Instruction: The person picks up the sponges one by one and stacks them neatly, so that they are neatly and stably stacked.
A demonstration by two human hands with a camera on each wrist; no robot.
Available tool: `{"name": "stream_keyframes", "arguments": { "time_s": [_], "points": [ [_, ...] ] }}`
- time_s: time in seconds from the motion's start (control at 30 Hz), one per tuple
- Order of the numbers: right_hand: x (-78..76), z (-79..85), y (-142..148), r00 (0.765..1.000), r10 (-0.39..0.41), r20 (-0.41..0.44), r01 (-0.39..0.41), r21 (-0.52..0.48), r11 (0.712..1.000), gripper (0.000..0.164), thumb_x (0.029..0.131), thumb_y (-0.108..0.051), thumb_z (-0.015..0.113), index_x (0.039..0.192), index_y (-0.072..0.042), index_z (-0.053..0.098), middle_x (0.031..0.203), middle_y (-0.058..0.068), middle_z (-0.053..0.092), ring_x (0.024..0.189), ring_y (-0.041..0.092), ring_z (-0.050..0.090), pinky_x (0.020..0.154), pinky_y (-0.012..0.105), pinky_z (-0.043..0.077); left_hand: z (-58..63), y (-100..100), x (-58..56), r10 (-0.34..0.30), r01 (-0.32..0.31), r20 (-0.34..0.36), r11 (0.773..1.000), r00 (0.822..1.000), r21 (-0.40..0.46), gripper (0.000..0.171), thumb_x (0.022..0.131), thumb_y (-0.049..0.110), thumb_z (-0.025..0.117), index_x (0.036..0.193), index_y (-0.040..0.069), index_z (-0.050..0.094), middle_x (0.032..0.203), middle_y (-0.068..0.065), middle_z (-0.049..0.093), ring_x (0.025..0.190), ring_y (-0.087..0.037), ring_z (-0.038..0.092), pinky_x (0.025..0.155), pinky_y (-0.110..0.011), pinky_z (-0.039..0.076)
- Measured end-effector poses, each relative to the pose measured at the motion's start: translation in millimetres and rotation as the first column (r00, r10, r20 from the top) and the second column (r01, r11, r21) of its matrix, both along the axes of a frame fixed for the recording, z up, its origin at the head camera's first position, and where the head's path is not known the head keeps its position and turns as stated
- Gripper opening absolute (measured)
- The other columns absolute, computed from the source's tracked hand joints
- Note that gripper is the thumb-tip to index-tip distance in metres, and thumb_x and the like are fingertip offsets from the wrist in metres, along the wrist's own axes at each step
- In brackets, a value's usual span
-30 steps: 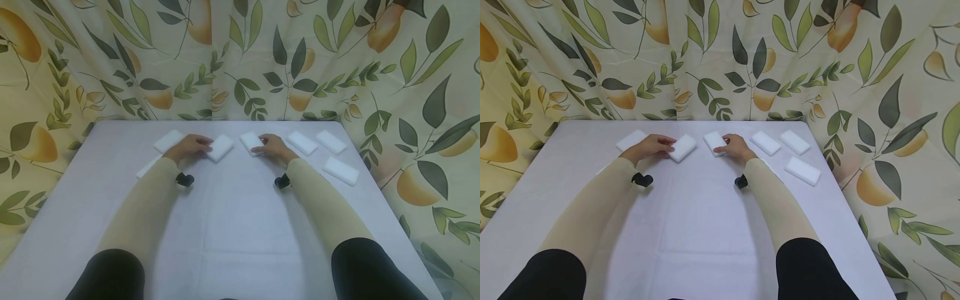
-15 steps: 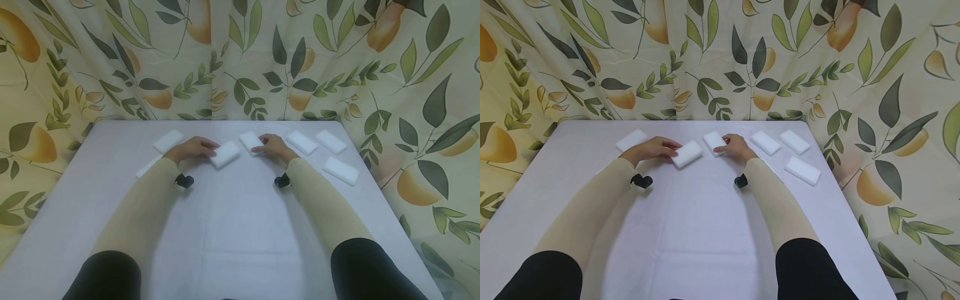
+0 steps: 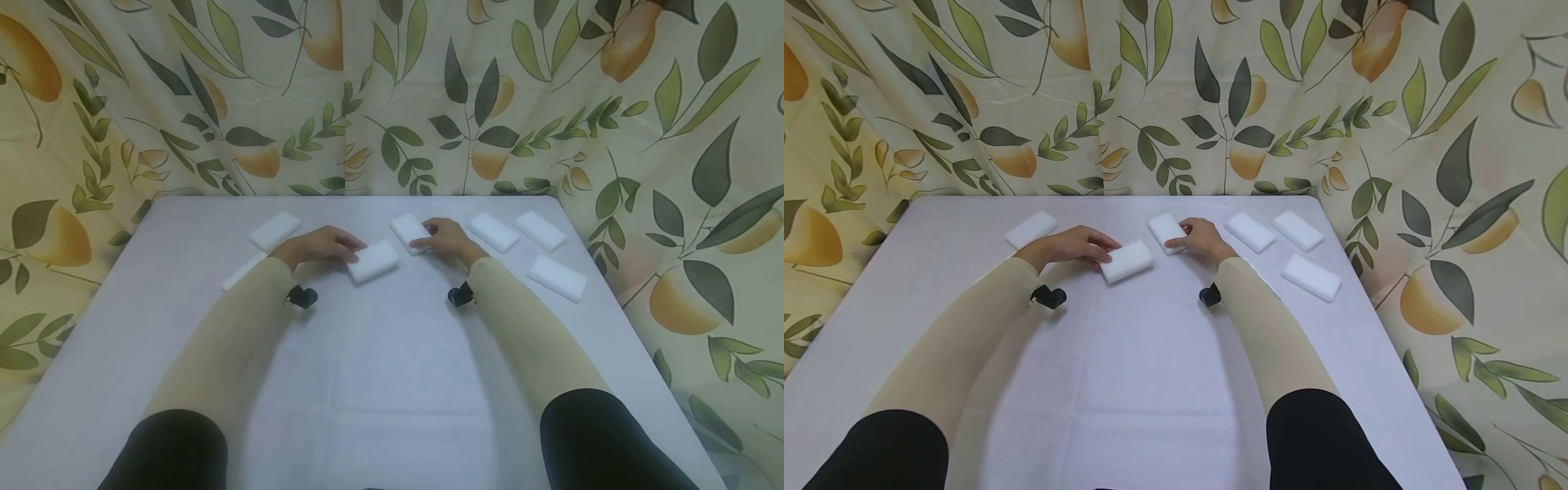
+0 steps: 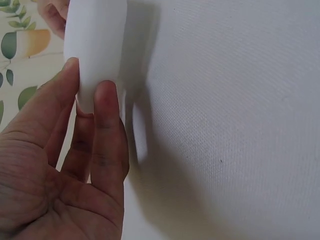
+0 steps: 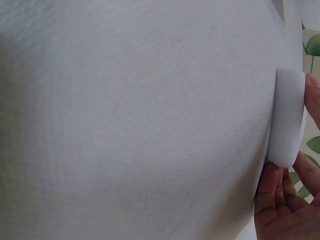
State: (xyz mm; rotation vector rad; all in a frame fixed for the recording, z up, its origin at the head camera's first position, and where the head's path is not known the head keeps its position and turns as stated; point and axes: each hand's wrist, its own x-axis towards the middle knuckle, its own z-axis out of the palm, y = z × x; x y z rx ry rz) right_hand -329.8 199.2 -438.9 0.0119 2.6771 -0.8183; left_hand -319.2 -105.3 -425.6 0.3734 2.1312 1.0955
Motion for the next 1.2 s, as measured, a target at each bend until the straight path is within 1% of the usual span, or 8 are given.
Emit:
{"name": "stream_keyframes", "arguments": {
  "time_s": [0.17, 0.4, 0.6, 0.77, 1.03, 1.2],
  "points": [
    [0.1, 1.0, -0.1, 1.0, 0.0, 0.007, 0.0, -0.005, 1.0, 0.079, 0.084, -0.047, 0.074, 0.146, -0.009, 0.043, 0.145, 0.016, 0.046, 0.131, 0.033, 0.043, 0.113, 0.05, 0.035, -0.7, 3.1, -0.8, -0.034, 0.034, 0.005, 0.999, 0.999, 0.011, 0.049, 0.09, 0.016, 0.07, 0.138, 0.012, 0.057, 0.142, -0.007, 0.054, 0.117, -0.022, 0.058, 0.101, -0.034, 0.049],
    [0.6, 0.7, -0.7, 1.0, -0.007, 0.007, 0.007, -0.012, 1.0, 0.079, 0.084, -0.047, 0.075, 0.146, -0.009, 0.043, 0.146, 0.017, 0.046, 0.133, 0.034, 0.043, 0.113, 0.05, 0.035, 2.1, 8.3, 0.1, -0.075, 0.075, -0.008, 0.997, 0.997, 0.013, 0.047, 0.09, 0.012, 0.069, 0.136, 0.008, 0.059, 0.139, -0.009, 0.057, 0.11, -0.02, 0.06, 0.097, -0.032, 0.051],
    [3.3, 3.4, -2.5, 1.0, 0.007, -0.004, -0.007, 0.0, 1.0, 0.079, 0.084, -0.047, 0.074, 0.146, -0.008, 0.043, 0.146, 0.017, 0.046, 0.134, 0.034, 0.043, 0.113, 0.048, 0.036, 1.8, 11.9, -2.4, -0.088, 0.088, 0.016, 0.996, 0.996, -0.019, 0.045, 0.089, 0.013, 0.07, 0.133, 0.012, 0.062, 0.139, -0.006, 0.057, 0.113, -0.02, 0.059, 0.099, -0.033, 0.05],
    [5.1, 5.0, -4.7, 1.0, 0.003, 0.001, -0.003, 0.001, 1.0, 0.079, 0.084, -0.047, 0.074, 0.146, -0.009, 0.043, 0.146, 0.016, 0.046, 0.133, 0.033, 0.043, 0.112, 0.048, 0.036, 1.0, 14.8, -4.3, -0.107, 0.108, 0.033, 0.994, 0.994, -0.016, 0.044, 0.089, 0.012, 0.07, 0.133, 0.012, 0.062, 0.14, -0.006, 0.056, 0.117, -0.021, 0.058, 0.099, -0.033, 0.05],
    [5.3, 4.7, -3.8, 1.0, 0.006, -0.006, -0.006, 0.011, 1.0, 0.08, 0.084, -0.048, 0.074, 0.147, -0.009, 0.043, 0.146, 0.017, 0.045, 0.134, 0.034, 0.043, 0.112, 0.049, 0.036, 0.2, 19.1, -7.7, -0.144, 0.144, 0.016, 0.989, 0.989, -0.04, 0.042, 0.09, 0.013, 0.069, 0.132, 0.015, 0.064, 0.139, -0.005, 0.057, 0.116, -0.02, 0.057, 0.098, -0.032, 0.051],
    [4.5, 3.4, -2.6, 1.0, -0.001, -0.005, 0.001, 0.009, 1.0, 0.08, 0.084, -0.048, 0.073, 0.147, -0.009, 0.043, 0.146, 0.016, 0.046, 0.133, 0.033, 0.043, 0.112, 0.049, 0.037, 2.3, 23.5, -10.3, -0.178, 0.179, 0.026, 0.982, 0.984, -0.066, 0.042, 0.09, 0.014, 0.069, 0.132, 0.016, 0.063, 0.138, -0.005, 0.057, 0.117, -0.019, 0.056, 0.097, -0.031, 0.05]
  ]
}}
